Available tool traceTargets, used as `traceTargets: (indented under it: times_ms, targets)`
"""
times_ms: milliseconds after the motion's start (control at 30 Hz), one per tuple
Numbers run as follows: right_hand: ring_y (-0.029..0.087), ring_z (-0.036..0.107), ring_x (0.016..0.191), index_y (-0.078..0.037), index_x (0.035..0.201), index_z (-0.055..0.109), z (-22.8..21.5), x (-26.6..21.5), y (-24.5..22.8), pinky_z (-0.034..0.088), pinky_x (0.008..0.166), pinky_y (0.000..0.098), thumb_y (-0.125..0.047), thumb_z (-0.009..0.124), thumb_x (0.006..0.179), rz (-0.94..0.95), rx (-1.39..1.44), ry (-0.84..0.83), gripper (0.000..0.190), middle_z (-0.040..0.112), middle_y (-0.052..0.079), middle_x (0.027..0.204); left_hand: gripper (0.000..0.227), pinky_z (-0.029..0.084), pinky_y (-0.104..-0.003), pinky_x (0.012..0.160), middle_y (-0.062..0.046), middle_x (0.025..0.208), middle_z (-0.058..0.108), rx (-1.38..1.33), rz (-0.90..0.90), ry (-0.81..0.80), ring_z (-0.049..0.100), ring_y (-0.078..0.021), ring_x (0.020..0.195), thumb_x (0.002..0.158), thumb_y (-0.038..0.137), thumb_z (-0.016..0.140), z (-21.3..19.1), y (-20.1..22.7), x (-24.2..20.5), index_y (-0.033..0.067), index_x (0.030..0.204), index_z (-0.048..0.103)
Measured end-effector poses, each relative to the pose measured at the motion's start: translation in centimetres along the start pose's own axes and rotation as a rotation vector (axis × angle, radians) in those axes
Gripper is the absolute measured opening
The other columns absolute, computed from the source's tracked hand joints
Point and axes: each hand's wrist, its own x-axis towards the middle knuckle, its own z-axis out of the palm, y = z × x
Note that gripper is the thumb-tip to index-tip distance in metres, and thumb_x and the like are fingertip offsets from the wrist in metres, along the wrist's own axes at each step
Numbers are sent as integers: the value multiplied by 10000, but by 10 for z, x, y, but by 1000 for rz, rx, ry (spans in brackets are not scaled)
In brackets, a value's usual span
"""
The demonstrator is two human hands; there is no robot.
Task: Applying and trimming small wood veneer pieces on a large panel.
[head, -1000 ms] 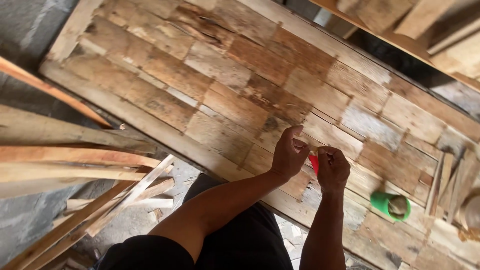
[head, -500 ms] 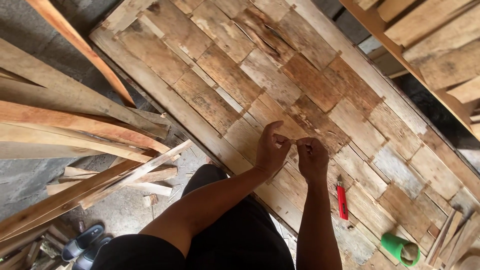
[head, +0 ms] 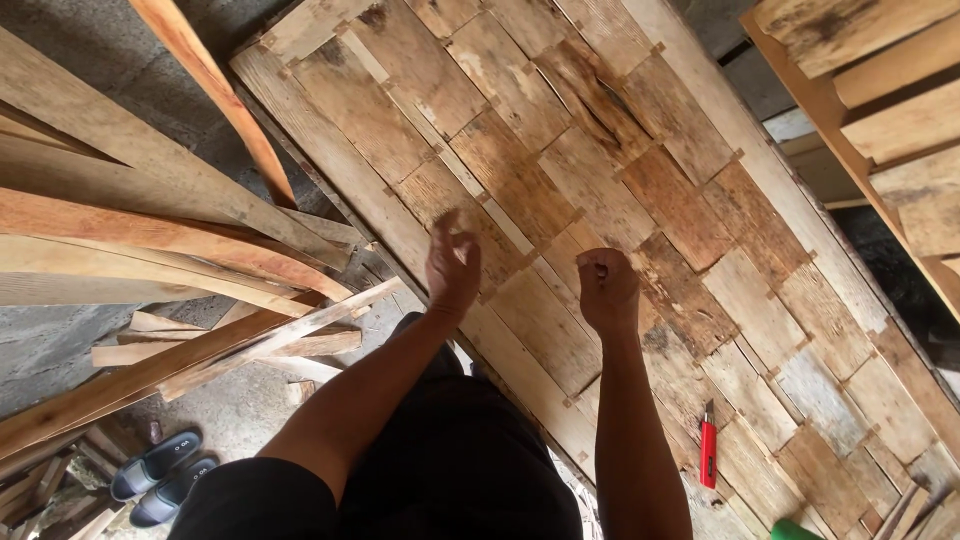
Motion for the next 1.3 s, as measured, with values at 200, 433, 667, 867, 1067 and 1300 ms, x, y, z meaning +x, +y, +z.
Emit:
traceTargets:
  times_ms: [200,433,667,867,1067,1300]
  targets:
    - [212,756,940,-12,1036,684,58,55,-25,598,761,349,-195,639,1002,-64,-8,-227,191,759,130,1004,636,589,-506,1034,-196,1555,445,240,203,-12,651,-290,1290,1053,169,519,-36,-25,63,88,1608,220]
    - [256,747,996,-10,1051,673,129,122,-75,584,851,377,-163,623,1012,-136,-118,-339,165,769,158,1059,656,464,-541,1130,-181,1638,363,392,193,-83,545,-363,1404,1055,132,470,-25,-45,124,86,1629,155]
    - [220,742,1028,-34,1104,638,169,166,-100,612,827,364,-83,548,1015,-4,-87,-401,136,742,130,1128,668,483,-489,1154,-201,1607,444,399,217,-139,550,-372,1396,1050,50,440,-24,-51,145,121,1657,172]
    - [275,693,890,-12,932,695,198,187,-96,564,793,414,-87,687,959,-168,-259,-352,80,668,167,1067,664,494,-490,1125,-205,1558,488,332,148,-125,588,-389,1344,1038,86,485,-23,-56,146,116,1643,211]
    - [294,638,940,-65,859,719,203,192,-115,531,837,424,-163,767,899,-97,-413,-407,116,590,162,1118,710,507,-496,1091,-235,1540,488,344,182,-95,587,-411,1316,1031,145,556,-25,-55,140,109,1644,199]
    - [282,633,976,-102,892,741,212,201,-96,534,848,426,-190,756,910,-177,-478,-410,91,586,150,1127,726,555,-455,1061,-227,1574,483,334,338,-83,617,-387,1312,1048,109,579,-24,-57,139,112,1651,173]
